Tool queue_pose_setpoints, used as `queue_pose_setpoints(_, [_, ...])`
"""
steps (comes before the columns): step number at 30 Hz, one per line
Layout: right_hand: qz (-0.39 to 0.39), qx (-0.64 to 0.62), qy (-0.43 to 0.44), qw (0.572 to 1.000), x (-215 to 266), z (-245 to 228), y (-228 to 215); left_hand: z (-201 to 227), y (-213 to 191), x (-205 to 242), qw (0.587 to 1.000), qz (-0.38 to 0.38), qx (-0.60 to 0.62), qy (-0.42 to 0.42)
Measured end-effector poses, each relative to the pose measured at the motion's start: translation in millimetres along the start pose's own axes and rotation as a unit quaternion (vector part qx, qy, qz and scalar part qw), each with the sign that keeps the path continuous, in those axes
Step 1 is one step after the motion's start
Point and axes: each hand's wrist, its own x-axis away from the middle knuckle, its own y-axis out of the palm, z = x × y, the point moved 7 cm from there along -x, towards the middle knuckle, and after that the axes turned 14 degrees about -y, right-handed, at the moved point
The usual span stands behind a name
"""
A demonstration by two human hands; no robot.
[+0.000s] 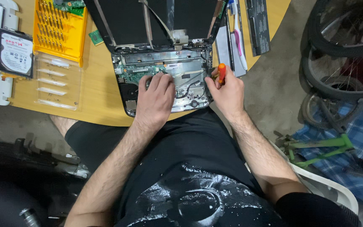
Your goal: The person uses a screwdriver to remove screws from a disassembled laptop motherboard. They then remove a small green circuit board, inspect it, and reinsert it into the motherboard, securing it with screws.
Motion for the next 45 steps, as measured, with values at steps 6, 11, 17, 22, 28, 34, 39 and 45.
queue_pose_setpoints(6, [-0.009, -0.002, -0.001, 1.0, -4.1, -5.7, -2.2, -2.1, -3.9, -0.6, 1.0, -0.015, 0.007, 0.001])
queue_pose_setpoints(11, [-0.009, 0.011, -0.007, 1.0, -4.0, -3.2, -1.4, -5.2, -1.0, 0.1, 1.0, 0.019, 0.012, 0.007])
queue_pose_setpoints(17, [-0.012, 0.012, -0.005, 1.0, -5.9, -9.5, -4.4, -8.6, -0.2, -1.3, 0.999, 0.041, 0.011, 0.007])
queue_pose_setpoints(22, [-0.009, 0.026, -0.01, 1.0, -4.0, -10.9, -4.0, -14.8, -6.3, -3.9, 0.997, 0.07, -0.018, -0.003])
queue_pose_setpoints(28, [-0.07, 0.128, -0.12, 0.982, -1.2, -27.5, 1.3, -22.3, -9.0, -5.2, 0.997, 0.054, -0.029, -0.041])
queue_pose_setpoints(34, [-0.094, 0.223, -0.202, 0.949, 9.7, -11.7, 6.6, -24.9, -5.8, -8.6, 0.997, 0.052, -0.043, -0.048])
queue_pose_setpoints(39, [-0.151, 0.232, -0.187, 0.942, 5.3, -23.9, 3.8, -21.9, 5.4, -7.4, 0.998, 0.029, -0.045, -0.037])
queue_pose_setpoints(45, [-0.148, 0.257, -0.213, 0.931, 6.7, -25.5, 2.3, -25.4, -6.4, -12.1, 0.995, 0.026, -0.073, -0.065])
